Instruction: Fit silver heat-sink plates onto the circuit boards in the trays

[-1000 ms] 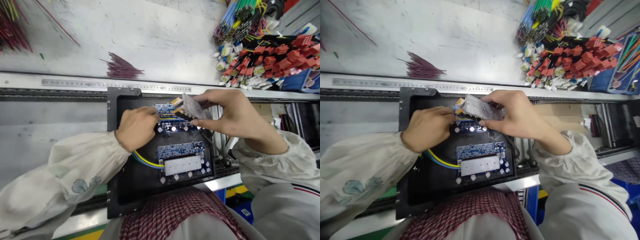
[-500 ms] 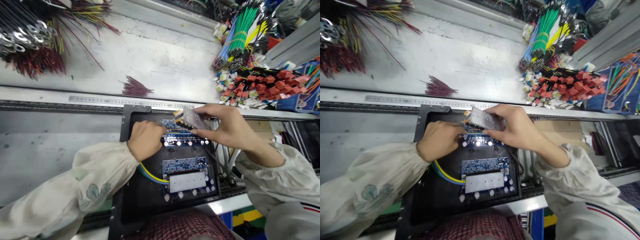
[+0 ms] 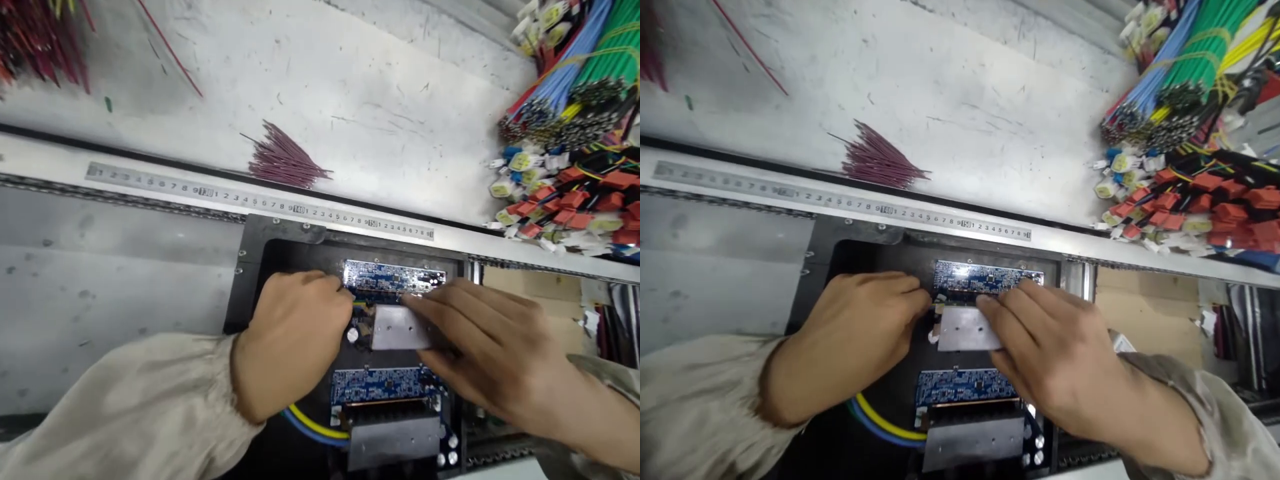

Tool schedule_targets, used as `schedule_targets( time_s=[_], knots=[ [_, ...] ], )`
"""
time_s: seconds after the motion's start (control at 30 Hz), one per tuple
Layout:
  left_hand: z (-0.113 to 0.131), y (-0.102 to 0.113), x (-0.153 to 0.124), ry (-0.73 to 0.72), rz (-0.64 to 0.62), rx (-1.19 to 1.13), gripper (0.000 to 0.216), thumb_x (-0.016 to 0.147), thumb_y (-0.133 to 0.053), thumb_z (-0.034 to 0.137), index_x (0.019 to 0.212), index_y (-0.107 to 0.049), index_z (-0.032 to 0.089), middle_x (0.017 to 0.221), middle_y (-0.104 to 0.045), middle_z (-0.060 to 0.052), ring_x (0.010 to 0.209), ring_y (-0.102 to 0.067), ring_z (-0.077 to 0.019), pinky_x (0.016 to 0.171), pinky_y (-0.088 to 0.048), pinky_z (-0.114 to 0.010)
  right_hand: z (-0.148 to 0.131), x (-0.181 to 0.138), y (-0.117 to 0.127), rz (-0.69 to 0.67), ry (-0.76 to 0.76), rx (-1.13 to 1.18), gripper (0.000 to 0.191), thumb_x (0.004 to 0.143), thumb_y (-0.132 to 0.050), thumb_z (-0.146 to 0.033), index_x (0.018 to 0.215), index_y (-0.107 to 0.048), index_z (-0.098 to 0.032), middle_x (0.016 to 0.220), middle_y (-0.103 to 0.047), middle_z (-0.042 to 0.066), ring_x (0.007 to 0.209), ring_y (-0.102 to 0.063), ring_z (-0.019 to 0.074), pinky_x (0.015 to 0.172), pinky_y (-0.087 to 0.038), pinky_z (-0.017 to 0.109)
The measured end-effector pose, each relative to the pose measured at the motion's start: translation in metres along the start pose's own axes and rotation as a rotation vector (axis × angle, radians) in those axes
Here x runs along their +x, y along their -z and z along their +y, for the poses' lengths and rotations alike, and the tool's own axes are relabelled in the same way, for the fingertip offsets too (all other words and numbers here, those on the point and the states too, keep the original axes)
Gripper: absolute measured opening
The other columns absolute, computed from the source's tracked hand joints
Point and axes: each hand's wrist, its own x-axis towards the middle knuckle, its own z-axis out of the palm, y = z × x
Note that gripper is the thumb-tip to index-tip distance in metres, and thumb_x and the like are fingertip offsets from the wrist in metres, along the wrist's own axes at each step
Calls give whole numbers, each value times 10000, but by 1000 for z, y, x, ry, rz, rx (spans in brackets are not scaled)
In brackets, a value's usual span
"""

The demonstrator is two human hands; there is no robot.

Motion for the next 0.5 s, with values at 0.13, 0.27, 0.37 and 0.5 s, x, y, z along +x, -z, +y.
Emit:
schedule_targets(
  time_s=[0.13,0.27,0.37,0.5],
  knots=[
    [-2,-5,-2,-93,135,-37,197,616,-486,17,578,-489,210,582,-532,-11,580,-540,-191,492,-338,-348,-1,0,-8,21,12,8,355,855,-605,-170,1181,-572,-34,902,-688,140,845,-601,262,707,-517,427],
    [-1,-5,-3,-160,222,-55,208,604,-475,3,593,-520,207,587,-522,3,569,-510,-178,499,-388,-339,0,0,-13,36,47,-11,317,834,-605,-120,1139,-607,-35,901,-698,131,841,-614,262,666,-513,425],
    [1,-2,-3,-105,152,-68,221,615,-495,-21,606,-536,196,603,-530,16,576,-499,-163,506,-404,-313,0,2,-16,53,39,-3,286,831,-591,-87,1106,-627,-18,884,-691,116,843,-617,256,672,-494,408],
    [1,-7,-5,-112,107,-85,214,638,-517,-12,650,-546,200,649,-539,15,613,-515,-177,520,-427,-314,-2,2,-23,68,0,-5,236,874,-522,-82,1077,-633,-35,870,-692,102,860,-606,252,724,-471,401]
  ],
)
